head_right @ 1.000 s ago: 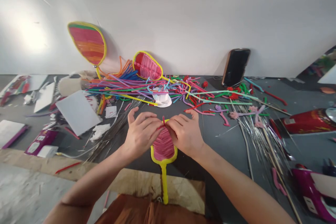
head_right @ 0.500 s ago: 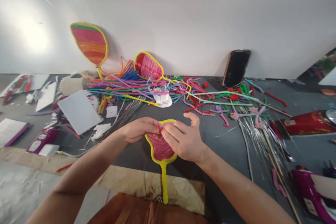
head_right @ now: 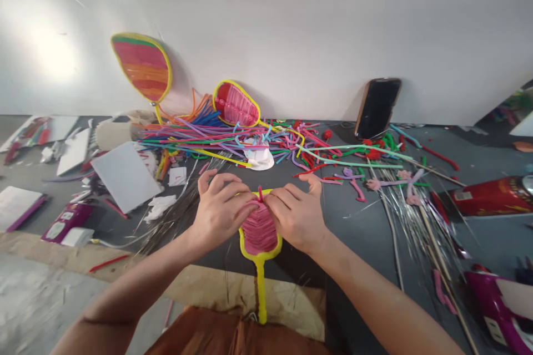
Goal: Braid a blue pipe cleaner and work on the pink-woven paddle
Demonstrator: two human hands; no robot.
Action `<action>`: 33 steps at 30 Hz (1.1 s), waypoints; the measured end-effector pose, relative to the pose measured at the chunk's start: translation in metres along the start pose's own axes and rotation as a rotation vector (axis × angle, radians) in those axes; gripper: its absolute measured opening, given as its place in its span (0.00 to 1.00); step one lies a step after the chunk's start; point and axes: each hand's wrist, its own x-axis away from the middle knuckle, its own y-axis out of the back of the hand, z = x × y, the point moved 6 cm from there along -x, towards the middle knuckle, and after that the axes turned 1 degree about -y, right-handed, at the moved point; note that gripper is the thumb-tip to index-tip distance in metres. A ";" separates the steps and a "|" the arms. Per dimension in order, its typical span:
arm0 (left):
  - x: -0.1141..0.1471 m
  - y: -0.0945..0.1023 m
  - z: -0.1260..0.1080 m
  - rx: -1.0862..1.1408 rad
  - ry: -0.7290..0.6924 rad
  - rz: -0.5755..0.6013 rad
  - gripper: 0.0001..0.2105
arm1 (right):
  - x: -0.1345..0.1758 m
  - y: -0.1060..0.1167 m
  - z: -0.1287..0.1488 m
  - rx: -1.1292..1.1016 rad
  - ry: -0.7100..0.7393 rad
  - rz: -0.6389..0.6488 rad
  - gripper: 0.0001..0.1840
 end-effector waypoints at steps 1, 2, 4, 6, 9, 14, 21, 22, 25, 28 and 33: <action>0.000 -0.001 -0.002 -0.022 -0.007 0.002 0.08 | 0.000 0.000 0.001 0.006 0.011 -0.004 0.05; 0.000 -0.003 -0.002 -0.023 0.002 0.010 0.08 | 0.001 0.000 0.002 0.014 0.027 -0.010 0.05; -0.003 -0.007 0.001 0.041 0.059 0.054 0.09 | 0.003 0.001 0.003 0.034 0.065 -0.012 0.06; -0.007 -0.014 0.008 0.176 0.159 0.146 0.09 | 0.004 0.001 0.005 0.048 0.096 -0.007 0.07; -0.008 -0.029 0.019 0.477 0.329 0.380 0.08 | 0.005 0.001 0.007 0.041 0.122 -0.003 0.09; -0.008 -0.035 0.024 0.669 0.421 0.490 0.08 | 0.003 -0.003 0.001 -0.072 0.011 0.027 0.06; -0.010 -0.025 0.019 0.463 0.324 0.368 0.06 | 0.005 -0.023 -0.020 -0.395 -0.286 0.242 0.05; -0.010 -0.025 0.019 0.458 0.319 0.367 0.06 | 0.004 -0.025 -0.021 -0.430 -0.307 0.267 0.05; -0.009 -0.027 0.019 0.462 0.320 0.371 0.05 | 0.002 -0.028 -0.022 -0.567 -0.360 0.337 0.05; -0.009 -0.029 0.019 0.469 0.335 0.374 0.06 | 0.001 -0.027 -0.021 -0.649 -0.375 0.376 0.06; -0.008 -0.034 0.019 0.480 0.357 0.400 0.08 | 0.002 -0.024 -0.019 -0.562 -0.293 0.332 0.06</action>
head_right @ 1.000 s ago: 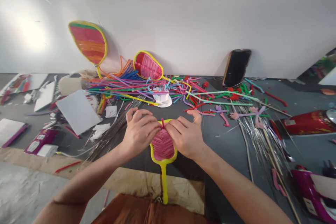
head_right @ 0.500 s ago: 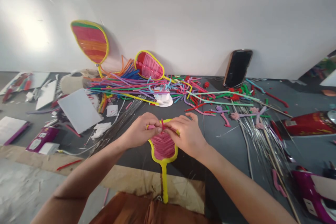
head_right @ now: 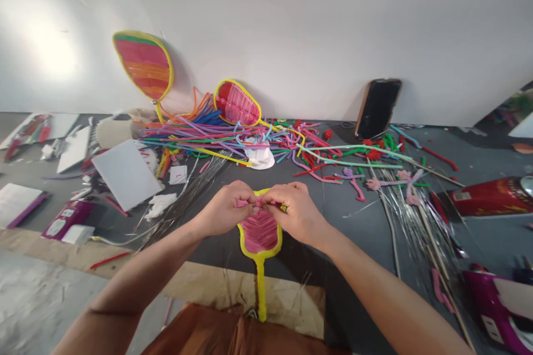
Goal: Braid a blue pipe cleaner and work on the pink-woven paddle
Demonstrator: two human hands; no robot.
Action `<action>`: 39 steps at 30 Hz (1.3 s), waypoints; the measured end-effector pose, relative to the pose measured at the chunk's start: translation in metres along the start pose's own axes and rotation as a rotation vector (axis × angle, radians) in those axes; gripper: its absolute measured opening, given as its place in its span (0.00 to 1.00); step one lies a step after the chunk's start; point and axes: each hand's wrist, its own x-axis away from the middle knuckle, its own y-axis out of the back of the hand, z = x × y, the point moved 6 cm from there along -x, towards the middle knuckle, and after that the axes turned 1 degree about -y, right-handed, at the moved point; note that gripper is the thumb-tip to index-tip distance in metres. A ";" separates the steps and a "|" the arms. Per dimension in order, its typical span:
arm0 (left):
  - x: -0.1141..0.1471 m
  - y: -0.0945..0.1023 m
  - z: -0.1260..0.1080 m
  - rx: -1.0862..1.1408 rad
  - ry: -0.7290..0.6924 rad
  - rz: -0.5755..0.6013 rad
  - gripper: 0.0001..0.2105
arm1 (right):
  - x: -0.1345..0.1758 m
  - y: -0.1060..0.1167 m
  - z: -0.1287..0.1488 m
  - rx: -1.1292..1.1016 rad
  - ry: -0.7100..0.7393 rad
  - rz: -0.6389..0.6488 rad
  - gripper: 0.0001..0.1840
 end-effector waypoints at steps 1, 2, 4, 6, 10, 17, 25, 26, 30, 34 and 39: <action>0.000 0.000 0.001 0.015 0.002 0.006 0.09 | 0.001 0.000 0.000 0.019 0.021 -0.018 0.07; 0.000 -0.001 0.001 0.034 0.004 0.012 0.10 | 0.001 0.001 0.001 0.034 0.035 -0.037 0.07; 0.000 0.000 0.002 0.069 0.005 0.022 0.09 | 0.001 0.001 -0.001 0.058 0.031 -0.060 0.07; 0.001 0.001 0.002 0.088 0.007 0.029 0.08 | 0.000 0.002 -0.004 0.061 -0.013 -0.061 0.06; 0.004 0.002 0.000 0.099 -0.001 0.022 0.05 | 0.000 0.002 -0.008 0.027 -0.070 -0.050 0.05; 0.001 -0.005 0.011 0.223 0.068 0.039 0.14 | 0.003 -0.003 -0.001 0.054 0.054 -0.072 0.09; 0.002 -0.010 0.014 0.134 0.066 0.043 0.14 | 0.005 0.003 0.004 0.170 0.133 -0.089 0.11; 0.003 -0.009 0.013 0.112 0.054 0.033 0.14 | 0.005 0.004 0.001 0.134 0.089 -0.060 0.10; 0.005 -0.005 0.002 0.000 -0.001 -0.003 0.14 | 0.000 0.005 -0.010 -0.095 -0.135 0.083 0.14; 0.006 -0.003 -0.005 -0.052 -0.026 -0.002 0.13 | -0.004 0.000 -0.010 -0.127 -0.267 0.225 0.18; 0.006 -0.005 -0.005 -0.065 -0.052 0.008 0.13 | -0.005 -0.006 -0.007 -0.066 -0.256 0.310 0.15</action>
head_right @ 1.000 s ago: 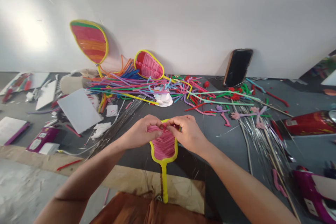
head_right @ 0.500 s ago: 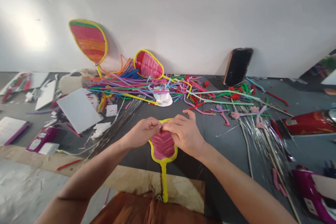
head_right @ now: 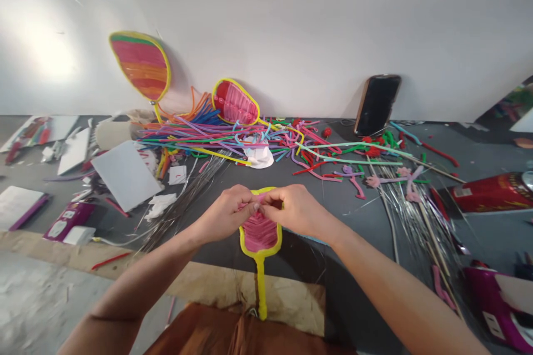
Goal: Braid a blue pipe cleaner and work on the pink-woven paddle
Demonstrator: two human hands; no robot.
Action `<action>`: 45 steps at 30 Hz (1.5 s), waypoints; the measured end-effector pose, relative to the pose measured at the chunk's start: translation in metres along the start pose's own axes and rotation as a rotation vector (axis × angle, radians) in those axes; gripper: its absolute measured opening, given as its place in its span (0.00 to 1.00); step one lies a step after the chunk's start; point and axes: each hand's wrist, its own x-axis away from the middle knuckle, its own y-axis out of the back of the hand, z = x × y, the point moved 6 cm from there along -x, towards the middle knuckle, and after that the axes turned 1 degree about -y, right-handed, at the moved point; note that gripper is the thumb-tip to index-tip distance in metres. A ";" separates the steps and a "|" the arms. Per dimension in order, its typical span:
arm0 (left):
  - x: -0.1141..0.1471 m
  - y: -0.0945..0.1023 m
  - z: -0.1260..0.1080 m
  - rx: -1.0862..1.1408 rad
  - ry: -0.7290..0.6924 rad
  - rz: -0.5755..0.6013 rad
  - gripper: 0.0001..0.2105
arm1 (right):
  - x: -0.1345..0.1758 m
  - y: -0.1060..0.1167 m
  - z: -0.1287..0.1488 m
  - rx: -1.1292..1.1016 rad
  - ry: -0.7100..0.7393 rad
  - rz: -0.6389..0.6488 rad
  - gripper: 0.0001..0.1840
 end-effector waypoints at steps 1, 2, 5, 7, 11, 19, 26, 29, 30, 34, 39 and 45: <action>0.000 0.000 0.000 -0.002 -0.003 0.000 0.13 | 0.000 0.000 0.001 0.055 0.028 -0.009 0.14; 0.000 -0.001 0.000 -0.003 -0.003 0.001 0.12 | 0.000 -0.001 0.001 0.118 0.061 -0.028 0.12; 0.000 -0.002 0.002 -0.016 0.008 0.003 0.12 | 0.003 -0.001 0.005 0.323 0.172 -0.138 0.06; 0.000 -0.002 0.004 -0.013 0.016 0.005 0.13 | 0.006 -0.002 0.010 0.455 0.258 -0.230 0.06; 0.001 -0.005 0.011 0.090 0.054 0.038 0.13 | 0.013 -0.005 0.023 0.656 0.395 -0.365 0.11; 0.001 -0.001 0.007 0.113 0.030 0.049 0.13 | 0.004 0.017 -0.006 -0.064 0.090 -0.049 0.18; 0.006 0.005 -0.014 -0.048 -0.101 0.006 0.14 | -0.012 0.003 -0.014 -0.579 -0.105 0.471 0.32; 0.009 0.005 -0.018 -0.075 -0.105 0.017 0.13 | -0.010 -0.007 -0.008 -0.681 -0.147 0.629 0.35; 0.009 0.004 -0.018 -0.081 -0.102 0.022 0.14 | -0.010 -0.008 -0.007 -0.707 -0.161 0.640 0.35; 0.009 0.005 -0.018 -0.104 -0.102 0.017 0.14 | -0.008 -0.010 -0.008 -0.767 -0.206 0.599 0.30; 0.007 0.004 -0.019 -0.117 -0.112 0.019 0.13 | -0.008 -0.006 -0.009 -0.724 -0.146 0.579 0.21; 0.003 0.002 -0.016 -0.107 -0.056 0.021 0.13 | -0.007 0.008 -0.002 -0.112 -0.042 0.238 0.10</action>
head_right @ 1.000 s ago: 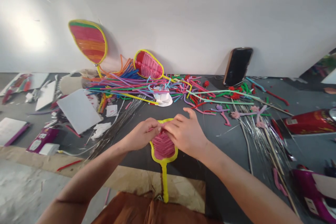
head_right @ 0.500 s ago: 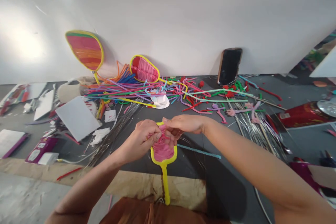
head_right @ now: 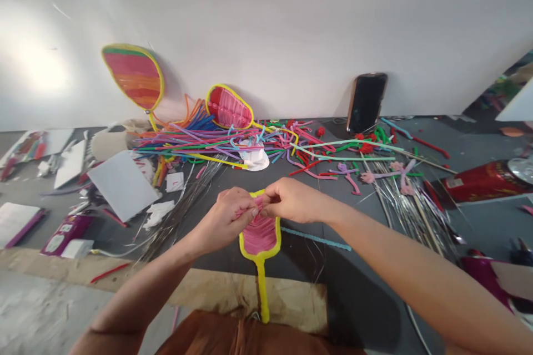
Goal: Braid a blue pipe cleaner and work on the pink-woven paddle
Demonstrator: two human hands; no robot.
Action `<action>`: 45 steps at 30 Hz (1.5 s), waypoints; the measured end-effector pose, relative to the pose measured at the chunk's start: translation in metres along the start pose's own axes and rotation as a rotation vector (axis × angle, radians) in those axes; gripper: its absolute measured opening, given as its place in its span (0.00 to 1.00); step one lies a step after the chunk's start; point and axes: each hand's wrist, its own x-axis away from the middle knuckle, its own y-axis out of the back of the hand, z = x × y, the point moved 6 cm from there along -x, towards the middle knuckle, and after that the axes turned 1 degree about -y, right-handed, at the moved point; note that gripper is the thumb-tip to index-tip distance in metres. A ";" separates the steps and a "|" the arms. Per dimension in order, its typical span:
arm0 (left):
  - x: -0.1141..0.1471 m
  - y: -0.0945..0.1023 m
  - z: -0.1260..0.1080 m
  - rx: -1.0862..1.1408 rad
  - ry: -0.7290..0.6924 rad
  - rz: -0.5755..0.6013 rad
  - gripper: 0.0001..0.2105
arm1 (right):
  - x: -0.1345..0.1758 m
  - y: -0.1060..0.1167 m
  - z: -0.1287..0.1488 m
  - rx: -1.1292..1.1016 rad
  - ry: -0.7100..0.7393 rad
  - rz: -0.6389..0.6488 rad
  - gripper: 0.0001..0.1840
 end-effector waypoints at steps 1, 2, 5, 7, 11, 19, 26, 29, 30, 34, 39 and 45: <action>-0.001 0.000 0.003 0.024 0.019 -0.001 0.14 | 0.003 0.002 0.006 0.177 0.047 -0.109 0.09; -0.002 -0.001 0.006 0.051 0.039 -0.002 0.14 | 0.006 0.002 0.014 0.351 0.116 -0.219 0.08; -0.003 -0.002 0.014 0.113 0.083 -0.008 0.14 | 0.017 -0.004 0.030 0.676 0.309 -0.436 0.13; -0.002 -0.003 0.017 0.126 0.092 -0.006 0.14 | 0.018 -0.002 0.024 0.612 0.314 -0.448 0.13; 0.000 -0.003 0.013 0.131 0.059 0.002 0.13 | 0.009 0.008 -0.009 0.000 0.109 -0.193 0.19; 0.001 0.000 0.005 0.110 -0.001 -0.011 0.14 | 0.004 -0.007 -0.009 -0.529 0.000 0.221 0.23; 0.002 -0.004 0.008 0.089 0.053 0.011 0.15 | 0.004 -0.003 -0.005 -0.117 0.031 0.070 0.15; 0.001 -0.008 0.012 0.160 0.067 0.025 0.14 | 0.010 -0.003 0.012 0.447 0.229 -0.181 0.13; 0.001 -0.009 0.013 0.184 0.069 0.027 0.14 | 0.014 -0.006 0.019 0.608 0.315 -0.255 0.13; -0.001 -0.013 0.016 0.236 0.083 0.054 0.13 | 0.025 -0.026 0.029 0.994 0.567 -0.397 0.15; 0.000 -0.013 0.016 0.175 0.087 0.047 0.13 | 0.023 -0.018 0.018 0.820 0.478 -0.382 0.11; -0.001 -0.013 0.025 0.158 0.138 0.038 0.13 | 0.024 -0.007 0.007 0.628 0.376 -0.415 0.09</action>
